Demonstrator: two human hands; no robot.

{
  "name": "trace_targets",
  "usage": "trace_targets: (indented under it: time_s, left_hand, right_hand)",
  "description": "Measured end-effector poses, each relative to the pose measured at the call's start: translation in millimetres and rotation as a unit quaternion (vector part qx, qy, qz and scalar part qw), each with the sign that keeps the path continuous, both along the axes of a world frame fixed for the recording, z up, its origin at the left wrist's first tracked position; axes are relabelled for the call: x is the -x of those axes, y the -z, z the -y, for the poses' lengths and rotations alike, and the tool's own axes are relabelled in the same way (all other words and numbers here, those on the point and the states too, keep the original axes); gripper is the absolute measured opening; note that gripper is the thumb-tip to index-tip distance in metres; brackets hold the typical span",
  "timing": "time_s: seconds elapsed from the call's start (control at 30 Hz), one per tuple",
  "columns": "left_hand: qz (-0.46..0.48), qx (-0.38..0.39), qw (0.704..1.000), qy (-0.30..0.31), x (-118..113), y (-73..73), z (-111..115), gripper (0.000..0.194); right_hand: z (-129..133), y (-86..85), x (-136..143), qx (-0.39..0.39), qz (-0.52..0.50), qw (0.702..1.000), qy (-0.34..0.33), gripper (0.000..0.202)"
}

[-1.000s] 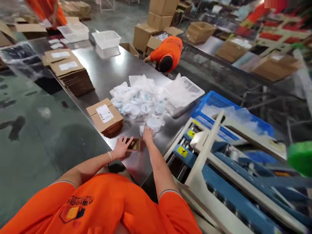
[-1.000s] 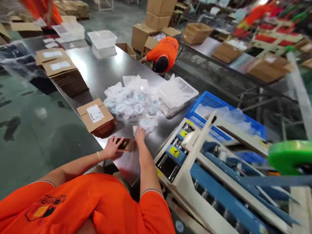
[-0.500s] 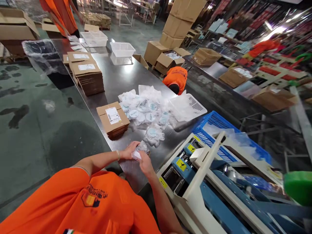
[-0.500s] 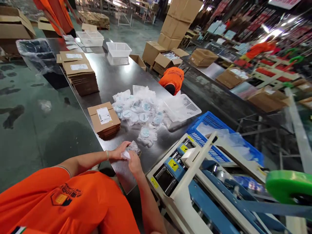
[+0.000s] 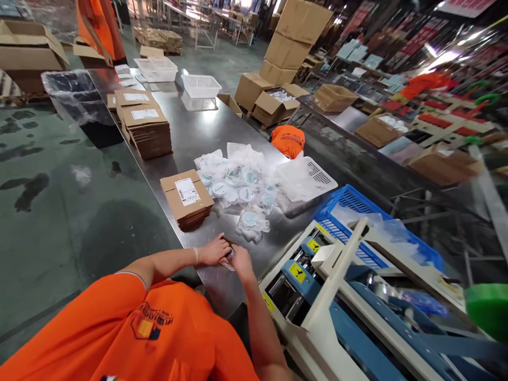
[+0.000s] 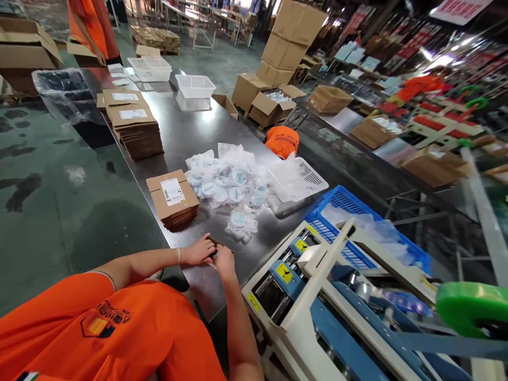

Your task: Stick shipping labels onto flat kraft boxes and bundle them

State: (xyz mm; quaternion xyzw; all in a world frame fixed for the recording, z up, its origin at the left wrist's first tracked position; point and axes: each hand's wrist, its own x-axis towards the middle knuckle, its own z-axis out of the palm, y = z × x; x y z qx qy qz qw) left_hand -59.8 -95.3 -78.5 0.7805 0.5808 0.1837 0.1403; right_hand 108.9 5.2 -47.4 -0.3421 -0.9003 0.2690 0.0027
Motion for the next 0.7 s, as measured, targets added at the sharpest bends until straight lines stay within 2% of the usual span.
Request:
trace_targets:
  time_s: [0.1,0.17,0.23,0.3,0.37,0.47,0.57,0.63,0.7]
  left_hand:
    - [-0.014,0.025,1.000,0.006,-4,-8.2,0,0.032]
    - [0.001,0.035,0.999,-0.003,-7,-12.2,1,0.037]
    - [0.023,0.043,0.999,-0.012,-10,-15.3,3,0.042]
    - [0.042,0.048,0.998,-0.012,-11,-18.1,3,0.046]
    - [0.069,0.056,0.996,0.000,-8,-20.1,3,0.046]
    - [0.174,0.069,0.982,0.014,11,-18.3,7,0.036]
    - [0.318,0.066,0.943,-0.068,38,-7.9,16,0.044]
    - [0.387,0.111,0.909,-0.113,49,2.3,18,0.061]
    - [0.422,0.180,0.882,-0.112,48,12.4,13,0.068]
  right_hand:
    - [0,3.6,-38,-0.080,-0.107,0.976,0.174,0.027]
    - [2,10.0,-44,-0.042,-0.130,0.963,0.232,0.025]
    - [6,16.5,-32,0.035,-0.110,0.971,0.208,0.020]
    - [9,20.3,-16,0.070,-0.084,0.982,0.152,0.017]
    - [12,21.2,-10,0.060,-0.068,0.990,0.111,0.016]
    - [18,23.9,-27,0.016,-0.074,0.997,0.031,0.013]
    - [30,33.7,-53,-0.046,-0.095,0.994,-0.033,0.017]
    - [37,39.8,-60,-0.078,-0.091,0.992,-0.034,0.024]
    - [39,41.2,-58,-0.084,-0.083,0.993,-0.028,0.026]
